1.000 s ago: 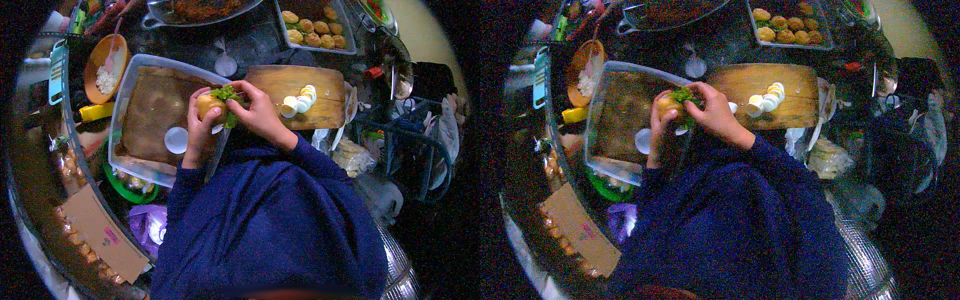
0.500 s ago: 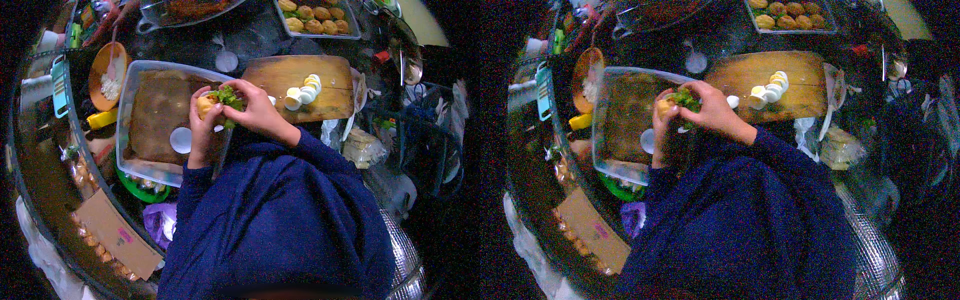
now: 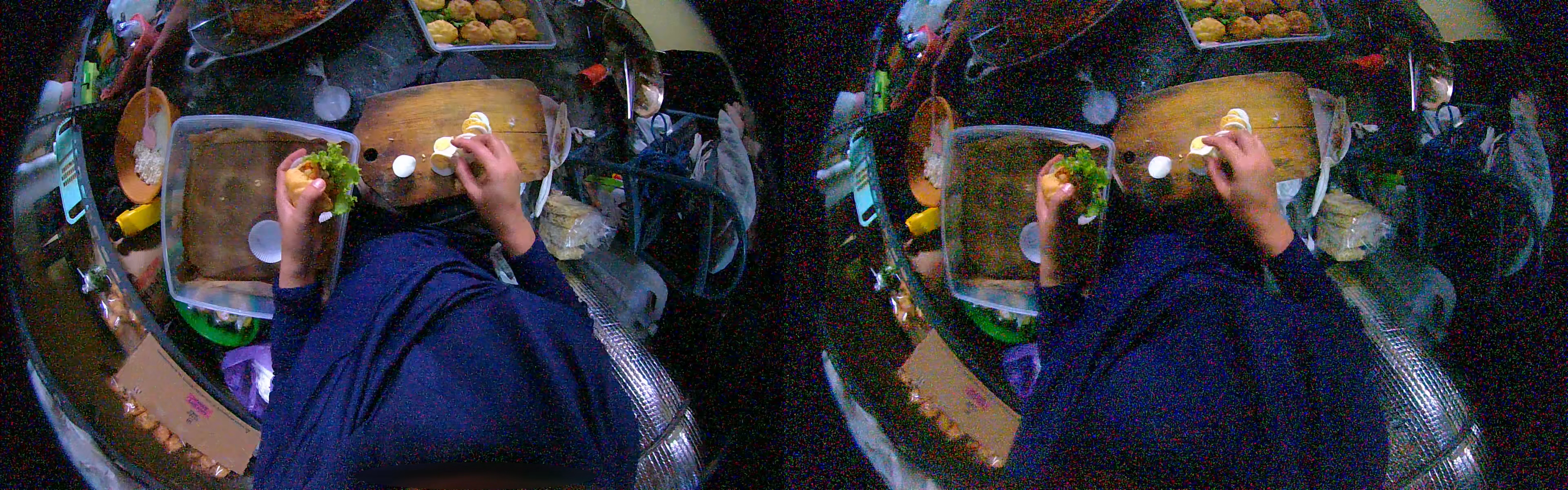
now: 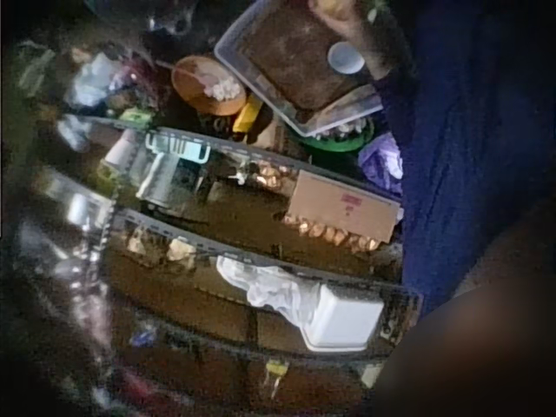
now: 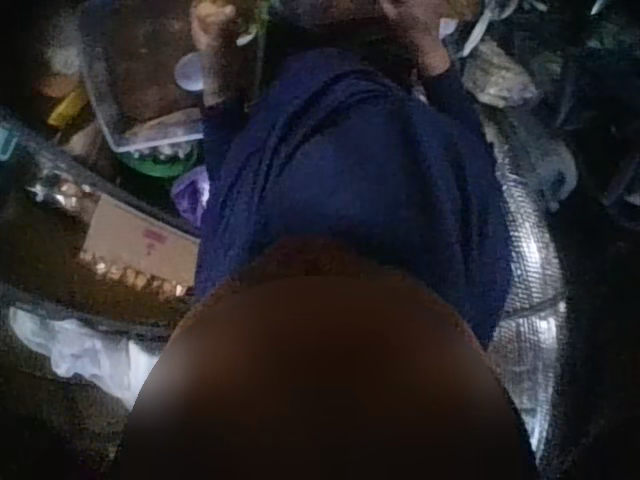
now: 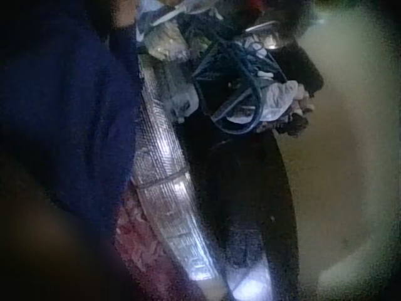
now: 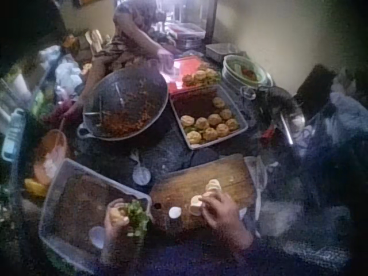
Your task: The person assembles small slider sandwiches by placing lettuce and sliced hard-boiled eggs into buns. They handle the buns and ingredients by hand, arranging the finished sliders on a tray.
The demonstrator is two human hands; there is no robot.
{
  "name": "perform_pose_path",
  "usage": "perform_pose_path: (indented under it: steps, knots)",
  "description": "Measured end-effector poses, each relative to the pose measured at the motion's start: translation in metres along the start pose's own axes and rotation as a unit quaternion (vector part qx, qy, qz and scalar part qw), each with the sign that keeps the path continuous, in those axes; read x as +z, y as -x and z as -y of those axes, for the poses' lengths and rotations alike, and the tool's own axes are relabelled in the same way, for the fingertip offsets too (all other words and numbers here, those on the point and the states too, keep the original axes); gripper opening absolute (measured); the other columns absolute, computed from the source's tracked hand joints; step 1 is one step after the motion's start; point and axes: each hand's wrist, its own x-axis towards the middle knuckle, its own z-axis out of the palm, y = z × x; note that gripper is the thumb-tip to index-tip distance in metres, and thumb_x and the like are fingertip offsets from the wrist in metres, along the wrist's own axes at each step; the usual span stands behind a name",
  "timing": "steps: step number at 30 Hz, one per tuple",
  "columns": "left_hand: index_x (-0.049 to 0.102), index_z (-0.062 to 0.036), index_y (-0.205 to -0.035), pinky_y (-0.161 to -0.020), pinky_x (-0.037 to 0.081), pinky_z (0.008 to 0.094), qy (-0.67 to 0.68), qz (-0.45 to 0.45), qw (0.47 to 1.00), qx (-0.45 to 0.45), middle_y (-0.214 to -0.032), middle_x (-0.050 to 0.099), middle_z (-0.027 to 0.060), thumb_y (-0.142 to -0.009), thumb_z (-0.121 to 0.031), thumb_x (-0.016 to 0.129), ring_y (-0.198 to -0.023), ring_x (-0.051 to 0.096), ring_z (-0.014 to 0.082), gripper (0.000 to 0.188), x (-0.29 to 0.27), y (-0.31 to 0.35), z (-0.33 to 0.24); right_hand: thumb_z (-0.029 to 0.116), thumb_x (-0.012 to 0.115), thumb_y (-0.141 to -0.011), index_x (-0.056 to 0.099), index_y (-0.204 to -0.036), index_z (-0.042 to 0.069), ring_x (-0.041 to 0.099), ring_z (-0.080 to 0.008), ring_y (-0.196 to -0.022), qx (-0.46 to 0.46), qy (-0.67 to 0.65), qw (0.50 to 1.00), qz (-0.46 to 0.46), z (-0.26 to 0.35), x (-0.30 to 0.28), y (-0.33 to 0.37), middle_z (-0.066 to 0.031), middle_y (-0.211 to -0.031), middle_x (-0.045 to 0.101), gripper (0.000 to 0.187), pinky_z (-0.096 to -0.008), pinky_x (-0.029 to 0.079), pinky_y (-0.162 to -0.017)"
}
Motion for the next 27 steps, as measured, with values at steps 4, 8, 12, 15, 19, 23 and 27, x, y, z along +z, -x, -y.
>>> perform_pose_path:
  steps: [4,8,12,15,19,23,27]
  knots:
    - [0.04,-0.005,-0.131,-0.089,0.049,0.0326,0.021,0.011,1.0,-0.008,-0.115,0.054,0.012,-0.079,-0.016,0.065,-0.101,0.057,0.0197,0.059,-0.001,-0.001,0.001,0.01,0.072,-0.073,0.064,-0.107,0.01,0.057,-0.0288,-0.089,-0.035,0.043,0.997,0.044,-0.007,0.009,0.009,-0.0089,-0.097,0.059,0.035,-0.0373,0.048,-0.076]
    - [0.04,-0.0053,-0.132,-0.089,0.049,0.033,0.025,0.009,0.999,-0.017,-0.115,0.054,0.0123,-0.079,-0.017,0.065,-0.102,0.057,0.0201,0.061,-0.002,0.0,0.0,0.01,0.073,-0.073,0.064,-0.102,0.01,0.056,-0.0291,-0.087,-0.029,0.057,0.997,0.047,-0.005,0.016,0.009,-0.009,-0.095,0.057,0.03,-0.0388,0.048,-0.076]
    - [0.039,-0.0052,-0.133,-0.09,0.049,0.033,0.022,0.011,1.0,-0.012,-0.116,0.054,0.0125,-0.079,-0.019,0.065,-0.102,0.057,0.0203,0.061,-0.001,0.002,-0.001,0.009,0.073,-0.072,0.063,-0.093,0.008,0.057,-0.0295,-0.088,-0.023,0.033,0.998,0.039,-0.003,0.017,0.009,-0.0093,-0.095,0.057,0.023,-0.039,0.047,-0.076]
    - [0.038,-0.005,-0.133,-0.09,0.049,0.0328,0.023,0.011,1.0,-0.011,-0.116,0.054,0.0124,-0.079,-0.019,0.064,-0.103,0.057,0.0204,0.061,-0.001,0.003,-0.002,0.007,0.074,-0.071,0.062,-0.089,0.007,0.057,-0.0301,-0.089,-0.013,0.009,0.999,0.03,-0.004,0.019,0.009,-0.0095,-0.093,0.057,0.021,-0.039,0.047,-0.077]
    - [0.038,-0.0048,-0.134,-0.09,0.048,0.0325,0.02,0.016,0.999,-0.021,-0.116,0.054,0.0124,-0.079,-0.019,0.064,-0.104,0.057,0.0204,0.062,-0.001,0.004,-0.005,0.006,0.073,-0.07,0.062,-0.088,0.007,0.058,-0.0311,-0.09,-0.012,-0.016,0.999,0.039,-0.007,0.019,0.011,-0.0103,-0.092,0.058,0.021,-0.039,0.047,-0.078]
    - [0.037,-0.0048,-0.134,-0.091,0.048,0.0325,0.036,0.018,0.999,-0.019,-0.116,0.054,0.0124,-0.079,-0.019,0.063,-0.104,0.057,0.0206,0.063,0.002,0.004,-0.006,0.006,0.073,-0.072,0.063,-0.091,0.007,0.061,-0.0309,-0.086,-0.018,-0.049,0.998,0.047,-0.008,0.018,0.015,-0.0101,-0.088,0.062,0.022,-0.0375,0.049,-0.076]
    - [0.037,-0.0048,-0.133,-0.091,0.048,0.0334,0.07,0.022,0.997,-0.025,-0.116,0.054,0.0129,-0.079,-0.02,0.064,-0.104,0.057,0.0211,0.063,0.005,0.007,-0.006,0.008,0.073,-0.076,0.065,-0.1,0.005,0.066,-0.0208,-0.079,0.074,-0.104,0.989,0.07,-0.005,0.011,0.017,-0.0069,-0.087,0.068,0.025,-0.0304,0.052,-0.071]
